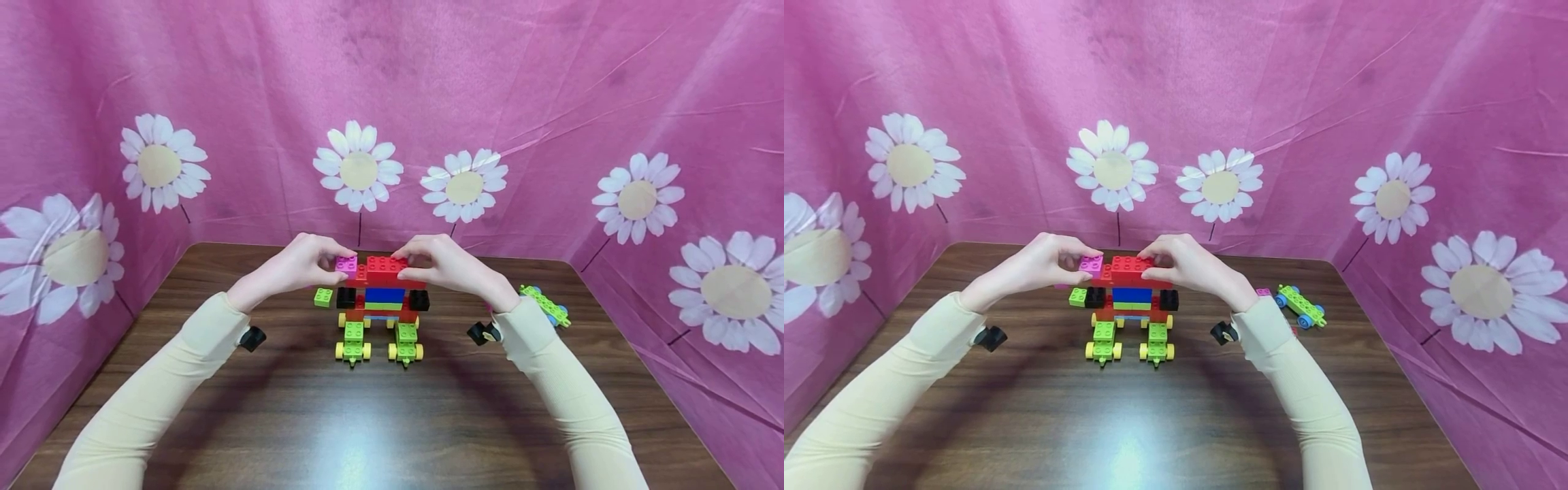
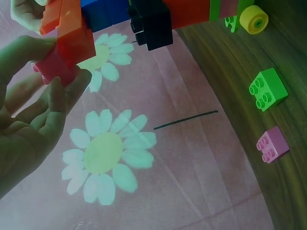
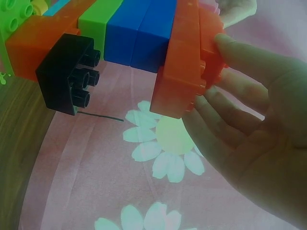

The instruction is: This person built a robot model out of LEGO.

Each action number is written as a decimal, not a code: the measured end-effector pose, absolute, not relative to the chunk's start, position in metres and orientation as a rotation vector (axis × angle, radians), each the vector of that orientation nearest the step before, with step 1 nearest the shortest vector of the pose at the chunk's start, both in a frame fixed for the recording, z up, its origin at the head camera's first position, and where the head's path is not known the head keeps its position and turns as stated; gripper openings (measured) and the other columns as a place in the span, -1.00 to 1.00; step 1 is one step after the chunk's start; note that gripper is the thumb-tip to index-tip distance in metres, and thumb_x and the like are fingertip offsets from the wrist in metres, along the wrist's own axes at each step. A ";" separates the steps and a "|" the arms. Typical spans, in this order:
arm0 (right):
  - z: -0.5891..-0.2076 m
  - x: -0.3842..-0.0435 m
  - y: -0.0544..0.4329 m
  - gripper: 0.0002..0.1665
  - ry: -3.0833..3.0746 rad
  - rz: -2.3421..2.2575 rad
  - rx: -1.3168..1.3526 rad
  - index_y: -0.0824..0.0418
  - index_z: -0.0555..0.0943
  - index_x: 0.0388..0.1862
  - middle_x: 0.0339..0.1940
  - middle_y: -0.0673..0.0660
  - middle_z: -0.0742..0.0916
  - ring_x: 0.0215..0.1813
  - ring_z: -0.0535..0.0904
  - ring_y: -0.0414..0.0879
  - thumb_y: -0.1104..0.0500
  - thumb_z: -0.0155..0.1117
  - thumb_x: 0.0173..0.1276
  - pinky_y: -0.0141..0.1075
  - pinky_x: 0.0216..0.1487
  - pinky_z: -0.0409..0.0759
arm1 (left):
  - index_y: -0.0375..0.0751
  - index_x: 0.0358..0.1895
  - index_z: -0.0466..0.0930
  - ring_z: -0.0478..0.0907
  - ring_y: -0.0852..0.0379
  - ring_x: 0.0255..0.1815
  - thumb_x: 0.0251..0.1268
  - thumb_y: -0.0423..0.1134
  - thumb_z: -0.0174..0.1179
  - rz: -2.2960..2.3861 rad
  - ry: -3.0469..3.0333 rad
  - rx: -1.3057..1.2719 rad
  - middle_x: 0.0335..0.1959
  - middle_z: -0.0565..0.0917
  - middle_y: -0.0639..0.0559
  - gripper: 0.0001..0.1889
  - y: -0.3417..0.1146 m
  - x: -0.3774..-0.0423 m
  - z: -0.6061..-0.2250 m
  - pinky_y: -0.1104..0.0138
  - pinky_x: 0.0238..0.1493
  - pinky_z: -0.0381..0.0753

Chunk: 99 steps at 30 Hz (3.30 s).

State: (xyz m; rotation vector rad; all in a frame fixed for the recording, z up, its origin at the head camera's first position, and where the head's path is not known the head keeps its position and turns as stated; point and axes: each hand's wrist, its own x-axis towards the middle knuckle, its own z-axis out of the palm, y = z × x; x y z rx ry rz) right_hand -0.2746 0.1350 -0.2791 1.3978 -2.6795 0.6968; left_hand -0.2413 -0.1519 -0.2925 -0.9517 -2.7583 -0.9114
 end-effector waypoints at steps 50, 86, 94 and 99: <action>-0.278 -0.273 0.136 -0.60 -2.676 0.708 1.410 0.17 0.71 0.05 -0.06 0.08 0.78 -0.16 0.64 -0.13 0.09 0.47 0.24 -0.14 -0.10 0.68 | -0.61 0.03 0.58 0.62 -0.34 0.08 0.17 -0.35 0.31 -0.693 -2.947 -0.703 -0.01 0.69 -0.43 -0.58 -0.231 -0.324 -0.399 -0.07 0.20 0.54; -0.276 -0.272 0.134 -0.60 -2.706 0.688 1.384 0.18 0.71 0.05 -0.05 0.09 0.78 -0.15 0.64 -0.12 0.11 0.47 0.24 -0.11 -0.10 0.68 | -0.36 -0.04 0.71 0.68 -0.11 -0.14 0.14 -0.21 0.43 -0.695 -2.842 -0.724 -0.19 0.78 -0.18 -0.64 -0.229 -0.300 -0.349 0.02 -0.02 0.61; -0.275 -0.273 0.134 -0.61 -2.698 0.649 1.404 0.18 0.71 0.05 -0.05 0.08 0.78 -0.13 0.66 -0.13 0.10 0.46 0.25 -0.24 -0.05 0.68 | -0.28 0.01 0.70 0.70 -0.12 -0.04 0.17 -0.18 0.42 -0.767 -2.784 -0.776 -0.11 0.77 -0.16 -0.63 -0.227 -0.277 -0.315 0.00 0.05 0.65; -0.274 -0.272 0.134 -0.61 -2.700 0.636 1.412 0.16 0.71 0.05 -0.05 0.06 0.78 -0.17 0.63 -0.16 0.09 0.46 0.25 -0.29 -0.11 0.67 | -0.22 0.03 0.70 0.71 -0.10 -0.03 0.17 -0.15 0.43 -0.812 -2.763 -0.790 -0.06 0.77 -0.13 -0.62 -0.223 -0.264 -0.297 0.01 0.04 0.66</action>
